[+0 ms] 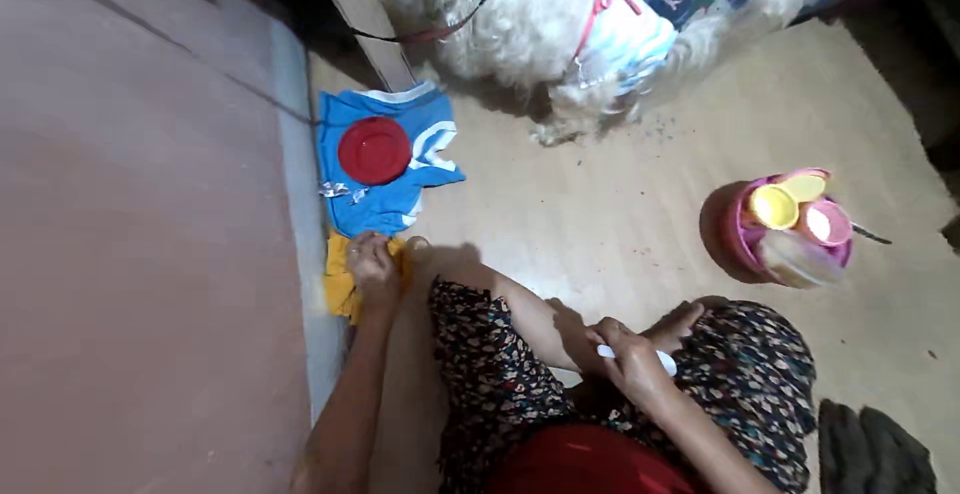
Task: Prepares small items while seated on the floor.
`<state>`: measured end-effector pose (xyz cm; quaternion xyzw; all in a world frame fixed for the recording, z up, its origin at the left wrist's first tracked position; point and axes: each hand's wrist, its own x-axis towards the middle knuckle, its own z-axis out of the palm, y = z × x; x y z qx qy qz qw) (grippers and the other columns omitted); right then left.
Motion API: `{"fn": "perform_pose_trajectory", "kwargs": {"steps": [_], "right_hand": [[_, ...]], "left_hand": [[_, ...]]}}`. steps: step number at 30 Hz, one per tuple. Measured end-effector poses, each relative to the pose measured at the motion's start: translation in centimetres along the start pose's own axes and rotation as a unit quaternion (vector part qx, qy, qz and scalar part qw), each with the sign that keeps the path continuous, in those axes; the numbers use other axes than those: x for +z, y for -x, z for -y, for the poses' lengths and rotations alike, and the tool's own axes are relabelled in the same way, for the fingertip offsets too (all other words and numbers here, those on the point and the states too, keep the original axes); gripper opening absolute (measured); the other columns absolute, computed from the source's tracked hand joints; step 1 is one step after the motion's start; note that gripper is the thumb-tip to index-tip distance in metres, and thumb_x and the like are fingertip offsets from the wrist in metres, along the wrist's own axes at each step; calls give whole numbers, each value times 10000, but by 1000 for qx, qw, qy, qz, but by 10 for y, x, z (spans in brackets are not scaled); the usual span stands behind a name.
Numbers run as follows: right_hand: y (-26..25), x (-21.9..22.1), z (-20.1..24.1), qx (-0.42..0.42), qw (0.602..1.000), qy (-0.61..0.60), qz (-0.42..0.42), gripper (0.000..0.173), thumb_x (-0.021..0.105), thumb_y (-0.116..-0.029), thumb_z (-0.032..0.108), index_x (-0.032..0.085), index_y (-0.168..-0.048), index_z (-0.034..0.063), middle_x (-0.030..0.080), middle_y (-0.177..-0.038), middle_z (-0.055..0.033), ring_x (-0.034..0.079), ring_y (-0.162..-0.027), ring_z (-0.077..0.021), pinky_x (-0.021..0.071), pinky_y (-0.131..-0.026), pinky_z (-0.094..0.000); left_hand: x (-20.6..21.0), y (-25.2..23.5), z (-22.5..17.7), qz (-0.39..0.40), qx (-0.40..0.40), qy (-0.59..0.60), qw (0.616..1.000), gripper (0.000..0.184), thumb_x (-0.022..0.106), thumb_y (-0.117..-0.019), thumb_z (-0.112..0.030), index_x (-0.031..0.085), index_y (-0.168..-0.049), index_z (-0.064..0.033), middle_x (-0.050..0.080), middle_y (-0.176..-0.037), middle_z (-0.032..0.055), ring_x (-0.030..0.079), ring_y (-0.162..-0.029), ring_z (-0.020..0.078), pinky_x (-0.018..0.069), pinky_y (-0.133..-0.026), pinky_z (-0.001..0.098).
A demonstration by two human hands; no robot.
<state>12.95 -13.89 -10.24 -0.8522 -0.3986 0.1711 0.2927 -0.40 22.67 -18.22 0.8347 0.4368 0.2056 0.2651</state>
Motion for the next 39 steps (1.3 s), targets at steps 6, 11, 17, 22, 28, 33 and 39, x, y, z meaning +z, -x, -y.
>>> {"fn": "perform_pose_trajectory", "kwargs": {"steps": [6,11,17,22,28,33,39], "right_hand": [[25,-9,-1,-24,999,-17,-14,259,611,-942,146,697,-830,-71,685,-814,-206,710,-738,-362,582,-662,-505],[46,-23,-1,1,999,7,-39,207,624,-938,107,708,-890,-77,694,-841,-215,719,-768,-372,589,-695,-519],[67,-29,2,28,996,-6,-83,131,625,-900,-8,685,-974,-98,692,-894,-237,715,-814,-392,581,-736,-533],[48,-44,24,61,990,-118,-47,337,570,-940,-45,617,-1271,-86,699,-1012,-249,702,-883,-353,569,-844,-494],[17,-51,49,167,913,-371,-23,375,478,-1084,241,534,-1354,-12,680,-911,2,426,-559,16,355,-520,-187],[42,-51,38,189,862,-470,-31,389,407,-1102,336,585,-1238,19,657,-849,39,339,-477,44,295,-448,-151],[80,-70,28,210,840,-490,-103,245,500,-1066,183,620,-1182,2,655,-809,33,374,-482,38,315,-453,-150]], "left_hand": [[6,19,-21,140,14,-33,990,849,806,-854,-321,416,-1503,64,408,-1527,336,390,-1418,516,313,-1165,615],[15,10,-19,202,-14,-80,976,705,749,-924,-232,445,-1494,51,474,-1480,323,440,-1389,495,339,-1161,588],[8,8,-31,139,-27,-15,990,617,759,-899,-206,541,-1395,88,519,-1402,358,505,-1312,514,380,-1110,624],[-38,16,-100,152,15,34,988,605,742,-887,-107,519,-1417,81,526,-1384,346,550,-1254,472,448,-1061,567],[-50,85,-193,296,199,105,928,750,791,-828,-105,464,-1496,-5,576,-1350,272,612,-1181,370,527,-978,477],[-37,143,-234,351,298,151,875,769,783,-857,-171,427,-1517,0,595,-1342,257,634,-1167,342,538,-977,454],[-23,179,-261,367,365,170,839,742,773,-864,-161,444,-1505,15,616,-1328,241,646,-1167,330,540,-984,449]]}}
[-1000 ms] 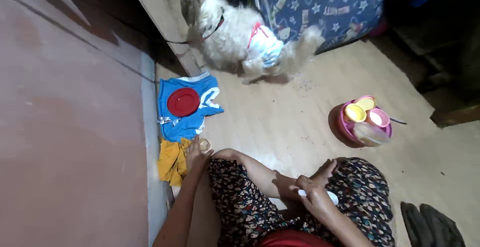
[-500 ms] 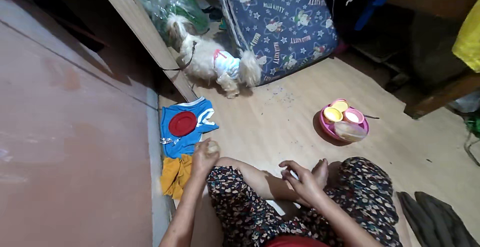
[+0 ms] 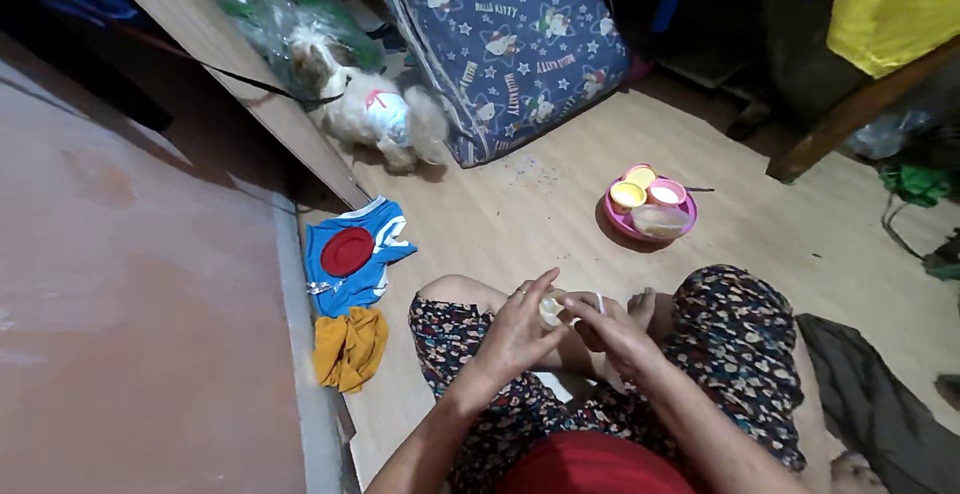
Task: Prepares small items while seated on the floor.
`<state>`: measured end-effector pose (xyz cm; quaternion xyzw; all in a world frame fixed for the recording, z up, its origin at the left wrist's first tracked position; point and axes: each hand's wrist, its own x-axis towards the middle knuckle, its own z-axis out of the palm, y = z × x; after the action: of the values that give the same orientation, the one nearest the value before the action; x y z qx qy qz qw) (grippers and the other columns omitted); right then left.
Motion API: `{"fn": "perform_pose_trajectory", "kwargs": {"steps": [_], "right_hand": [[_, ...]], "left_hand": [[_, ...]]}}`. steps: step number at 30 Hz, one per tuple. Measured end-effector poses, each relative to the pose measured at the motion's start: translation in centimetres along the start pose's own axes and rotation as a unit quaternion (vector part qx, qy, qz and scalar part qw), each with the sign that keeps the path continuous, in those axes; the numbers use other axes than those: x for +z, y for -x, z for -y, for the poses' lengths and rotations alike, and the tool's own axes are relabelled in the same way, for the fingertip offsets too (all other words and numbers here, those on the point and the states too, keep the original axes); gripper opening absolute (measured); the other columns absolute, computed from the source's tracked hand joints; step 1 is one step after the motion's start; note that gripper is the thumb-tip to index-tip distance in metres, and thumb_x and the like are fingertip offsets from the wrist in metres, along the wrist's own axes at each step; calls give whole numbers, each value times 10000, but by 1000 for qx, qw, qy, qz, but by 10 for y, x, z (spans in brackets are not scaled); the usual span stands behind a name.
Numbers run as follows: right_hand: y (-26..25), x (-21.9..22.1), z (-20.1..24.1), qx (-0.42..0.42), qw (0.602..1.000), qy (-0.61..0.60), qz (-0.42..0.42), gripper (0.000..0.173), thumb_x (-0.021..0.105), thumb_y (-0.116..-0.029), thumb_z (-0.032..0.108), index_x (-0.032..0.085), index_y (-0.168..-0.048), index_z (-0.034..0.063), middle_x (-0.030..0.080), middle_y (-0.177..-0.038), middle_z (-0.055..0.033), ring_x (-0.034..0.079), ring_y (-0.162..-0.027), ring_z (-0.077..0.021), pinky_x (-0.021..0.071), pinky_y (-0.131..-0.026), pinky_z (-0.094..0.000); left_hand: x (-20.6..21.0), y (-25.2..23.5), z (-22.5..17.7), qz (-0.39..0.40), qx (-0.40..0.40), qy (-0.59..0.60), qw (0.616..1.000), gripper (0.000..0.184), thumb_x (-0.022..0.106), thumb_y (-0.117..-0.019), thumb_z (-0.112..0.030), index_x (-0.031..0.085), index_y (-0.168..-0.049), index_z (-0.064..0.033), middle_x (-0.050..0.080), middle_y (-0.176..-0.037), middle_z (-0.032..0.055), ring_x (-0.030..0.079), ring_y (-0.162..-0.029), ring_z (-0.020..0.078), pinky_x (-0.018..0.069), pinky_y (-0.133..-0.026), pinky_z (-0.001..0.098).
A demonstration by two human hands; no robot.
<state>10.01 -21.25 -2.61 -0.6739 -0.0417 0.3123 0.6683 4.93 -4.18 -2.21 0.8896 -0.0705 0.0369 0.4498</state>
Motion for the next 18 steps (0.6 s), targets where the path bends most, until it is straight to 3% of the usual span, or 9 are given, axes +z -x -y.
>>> {"fn": "perform_pose_trajectory", "kwargs": {"steps": [3,6,9,11,14,18], "right_hand": [[15,-16,2,-18,999,-25,-43,218,510,-1052,179,628,-1152,25,651,-800,46,367,-474,43,308,-443,-141],[23,-33,8,-38,993,-55,-94,188,510,-1051,186,598,-1130,41,673,-821,40,394,-475,41,333,-450,-134],[24,-47,14,-40,978,-126,-160,140,510,-1061,127,585,-1128,29,662,-788,16,378,-458,24,333,-444,-146],[18,-57,15,-34,970,-167,-175,141,506,-1066,114,587,-1143,30,654,-778,8,371,-446,20,332,-429,-147],[1,-70,7,-16,966,-194,-169,211,517,-1057,89,578,-1245,17,659,-807,-5,371,-456,21,326,-431,-145],[-35,-85,-13,44,967,-190,-166,258,521,-1050,57,555,-1304,25,658,-846,-9,366,-464,19,323,-434,-149]], "left_hand": [[10,-4,-10,-2,31,27,999,803,827,-825,-209,452,-1485,50,588,-1379,257,630,-1212,329,525,-1017,439],[14,-5,-9,-64,95,67,991,771,842,-800,-245,518,-1413,92,574,-1387,281,646,-1192,300,530,-1016,404],[7,-9,9,-165,138,120,969,589,776,-875,-252,583,-1345,47,623,-1358,177,655,-1172,171,545,-1009,341],[-4,-17,26,-248,134,131,950,529,734,-916,-200,564,-1344,60,597,-1371,150,643,-1177,135,556,-997,311],[-17,-18,68,-337,24,105,935,559,635,-952,-86,415,-1374,207,460,-1434,318,576,-1254,212,514,-1009,274],[-17,27,157,-333,-210,21,919,626,639,-971,-83,358,-1479,150,362,-1510,394,475,-1351,443,438,-1106,432]]}}
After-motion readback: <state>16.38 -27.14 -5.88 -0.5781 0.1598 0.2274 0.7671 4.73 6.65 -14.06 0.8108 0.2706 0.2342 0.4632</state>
